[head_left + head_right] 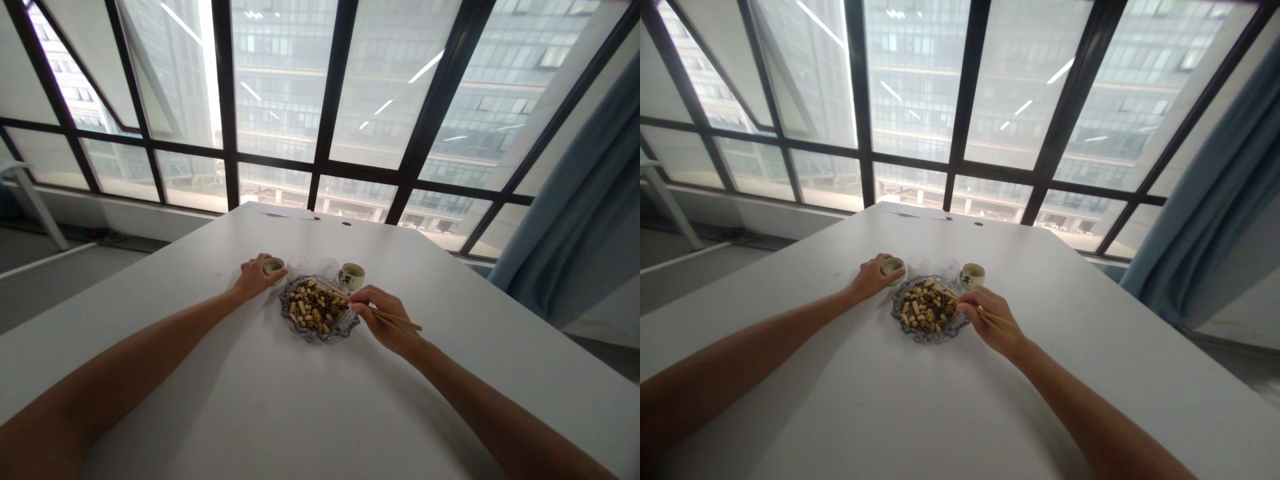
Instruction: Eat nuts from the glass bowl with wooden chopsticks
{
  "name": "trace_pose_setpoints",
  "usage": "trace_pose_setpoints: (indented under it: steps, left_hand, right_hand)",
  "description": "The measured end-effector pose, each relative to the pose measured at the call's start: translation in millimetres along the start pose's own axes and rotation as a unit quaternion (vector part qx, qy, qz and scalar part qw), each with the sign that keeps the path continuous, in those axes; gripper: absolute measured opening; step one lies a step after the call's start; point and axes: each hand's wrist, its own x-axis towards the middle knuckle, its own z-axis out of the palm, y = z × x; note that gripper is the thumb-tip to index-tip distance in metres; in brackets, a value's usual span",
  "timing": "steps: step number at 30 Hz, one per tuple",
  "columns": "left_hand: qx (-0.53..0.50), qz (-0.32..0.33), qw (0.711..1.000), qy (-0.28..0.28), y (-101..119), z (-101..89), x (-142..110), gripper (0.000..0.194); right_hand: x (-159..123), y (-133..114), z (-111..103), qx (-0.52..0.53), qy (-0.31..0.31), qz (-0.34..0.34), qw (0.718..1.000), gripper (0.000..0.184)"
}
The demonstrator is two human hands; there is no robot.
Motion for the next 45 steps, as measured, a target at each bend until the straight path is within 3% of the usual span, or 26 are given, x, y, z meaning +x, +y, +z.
trace_pose_setpoints:
  steps: [5,11,16,22,26,32,39,45]
  left_hand:
    - [-0.059,-0.003,0.998,-0.022,-0.4,-2.3,-1.4,0.060]
    - [-0.060,0.005,0.998,-0.009,-2.8,-0.9,-0.4,0.059]
    - [-0.063,0.004,0.998,-0.010,-3.6,-0.6,-0.4,0.060]
    - [-0.068,0.001,0.998,-0.016,-3.3,-0.4,-0.4,0.061]
    - [-0.062,-0.005,0.998,-0.019,-2.5,-0.7,0.1,0.062]
    - [-0.061,-0.006,0.998,-0.021,-3.2,-0.8,0.5,0.063]
    - [-0.063,-0.006,0.998,-0.018,-3.5,-0.6,0.1,0.064]
    - [-0.066,-0.001,0.998,-0.019,-3.8,-1.4,0.3,0.063]
  right_hand:
    - [0.4,-0.7,0.6,0.002,-0.019,-0.021,1.000,0.029]
    - [-0.7,-0.7,1.0,-0.013,-0.040,-0.041,0.998,0.025]
    - [-2.6,-2.0,-0.6,-0.033,-0.008,-0.034,0.999,0.033]
    - [-3.7,-3.5,-5.3,-0.015,0.048,0.029,0.998,0.049]
    - [-3.1,0.4,-5.4,0.073,0.078,0.095,0.990,0.052]
    - [-0.3,4.0,-7.7,0.150,0.072,0.167,0.972,0.054]
    - [2.0,-1.8,-13.7,0.118,0.033,0.119,0.985,0.052]
    - [5.7,-10.9,-16.2,-0.013,-0.043,-0.011,0.999,0.048]
